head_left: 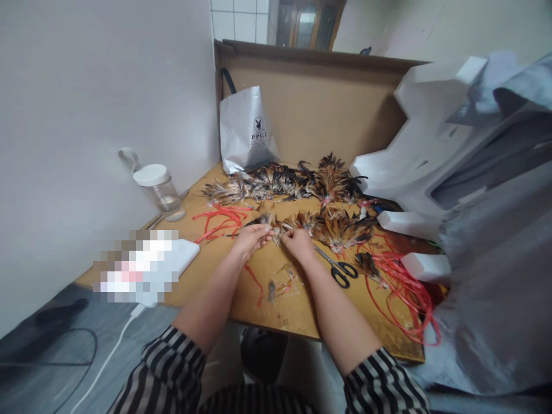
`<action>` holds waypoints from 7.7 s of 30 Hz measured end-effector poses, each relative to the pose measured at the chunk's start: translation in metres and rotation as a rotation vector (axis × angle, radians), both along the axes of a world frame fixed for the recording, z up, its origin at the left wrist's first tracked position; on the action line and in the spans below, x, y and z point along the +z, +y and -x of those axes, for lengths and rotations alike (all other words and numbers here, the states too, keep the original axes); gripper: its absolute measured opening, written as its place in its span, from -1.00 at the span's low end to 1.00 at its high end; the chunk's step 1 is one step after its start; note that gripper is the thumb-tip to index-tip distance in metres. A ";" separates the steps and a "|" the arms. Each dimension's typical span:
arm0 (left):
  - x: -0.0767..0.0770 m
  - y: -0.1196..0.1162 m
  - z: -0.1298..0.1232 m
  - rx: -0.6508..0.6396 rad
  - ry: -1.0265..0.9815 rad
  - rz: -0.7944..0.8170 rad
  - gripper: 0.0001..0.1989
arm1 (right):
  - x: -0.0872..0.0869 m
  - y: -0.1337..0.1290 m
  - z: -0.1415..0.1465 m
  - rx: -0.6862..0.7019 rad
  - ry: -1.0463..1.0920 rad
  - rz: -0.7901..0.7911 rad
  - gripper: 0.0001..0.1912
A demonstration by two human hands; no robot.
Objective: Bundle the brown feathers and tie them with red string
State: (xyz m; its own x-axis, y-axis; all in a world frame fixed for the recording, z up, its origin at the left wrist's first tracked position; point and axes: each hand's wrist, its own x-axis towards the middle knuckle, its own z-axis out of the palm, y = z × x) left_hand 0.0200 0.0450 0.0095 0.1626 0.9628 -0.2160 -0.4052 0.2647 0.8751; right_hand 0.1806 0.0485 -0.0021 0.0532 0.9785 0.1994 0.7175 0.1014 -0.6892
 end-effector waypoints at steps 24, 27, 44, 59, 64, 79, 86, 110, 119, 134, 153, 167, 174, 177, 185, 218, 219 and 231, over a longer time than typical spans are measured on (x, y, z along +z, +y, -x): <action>-0.004 -0.006 -0.007 -0.214 -0.014 0.024 -0.95 | 0.017 -0.007 0.011 0.056 0.910 0.179 -0.78; -0.005 -0.005 -0.006 -0.205 -0.064 0.020 -0.96 | 0.018 -0.006 0.008 0.060 0.969 0.234 -0.71; -0.005 -0.002 -0.002 -0.237 -0.186 0.018 -0.92 | 0.024 -0.012 0.007 0.217 1.125 0.367 -0.65; -0.005 -0.007 -0.005 -0.265 0.062 -0.042 -0.85 | 0.024 -0.013 0.009 0.149 0.845 0.212 -0.68; -0.005 -0.006 -0.005 -0.233 0.106 -0.079 -0.84 | 0.019 -0.010 0.008 0.142 0.753 0.165 -0.68; -0.001 0.001 0.001 0.031 -0.025 -0.016 -0.92 | 0.016 -0.019 0.005 0.170 -0.138 0.108 -0.89; 0.001 0.001 0.002 -0.003 -0.124 0.028 -0.98 | 0.021 -0.009 -0.003 0.147 0.752 0.270 -0.81; 0.008 -0.009 -0.006 -0.226 -0.320 0.247 -0.87 | 0.016 -0.014 0.021 0.196 1.063 0.131 -0.74; 0.005 -0.007 -0.003 -0.266 -0.294 0.221 -0.91 | 0.013 -0.013 0.021 0.238 1.012 0.101 -0.71; -0.006 -0.006 -0.008 -0.153 0.106 -0.135 -0.82 | 0.016 -0.012 0.016 0.146 0.985 0.189 -0.71; -0.007 -0.001 -0.003 -0.113 0.046 -0.115 -0.81 | 0.027 -0.009 0.002 0.103 0.971 0.142 -0.67; 0.001 0.003 0.002 0.137 -0.150 -0.027 -0.91 | 0.015 0.003 -0.034 -0.062 -0.018 -0.097 -0.80; 0.001 0.003 0.000 0.110 -0.136 -0.013 -0.92 | 0.023 -0.006 -0.029 -0.131 -0.382 0.010 -0.80; 0.000 0.002 0.000 0.099 -0.131 -0.008 -0.93 | 0.021 -0.004 -0.030 -0.128 -0.379 0.053 -0.82; -0.004 0.003 -0.001 0.043 -0.112 -0.007 -0.94 | 0.021 -0.002 -0.023 0.080 0.546 0.205 -0.83; -0.005 -0.005 -0.008 -0.187 -0.067 0.021 -0.91 | 0.013 -0.012 0.024 0.088 1.085 0.216 -0.70; -0.005 -0.005 -0.008 -0.194 -0.056 0.008 -0.91 | 0.014 -0.012 0.022 0.093 1.081 0.235 -0.70; -0.005 -0.009 -0.009 -0.243 0.058 -0.082 -0.83 | 0.018 -0.014 0.017 0.101 1.052 0.320 -0.68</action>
State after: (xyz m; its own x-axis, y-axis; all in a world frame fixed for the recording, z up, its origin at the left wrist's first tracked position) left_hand 0.0288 0.0360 0.0047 0.3807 0.9118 -0.1541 -0.2868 0.2749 0.9177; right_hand 0.1638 0.0343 0.0157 -0.0356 0.9862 -0.1618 -0.2443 -0.1656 -0.9555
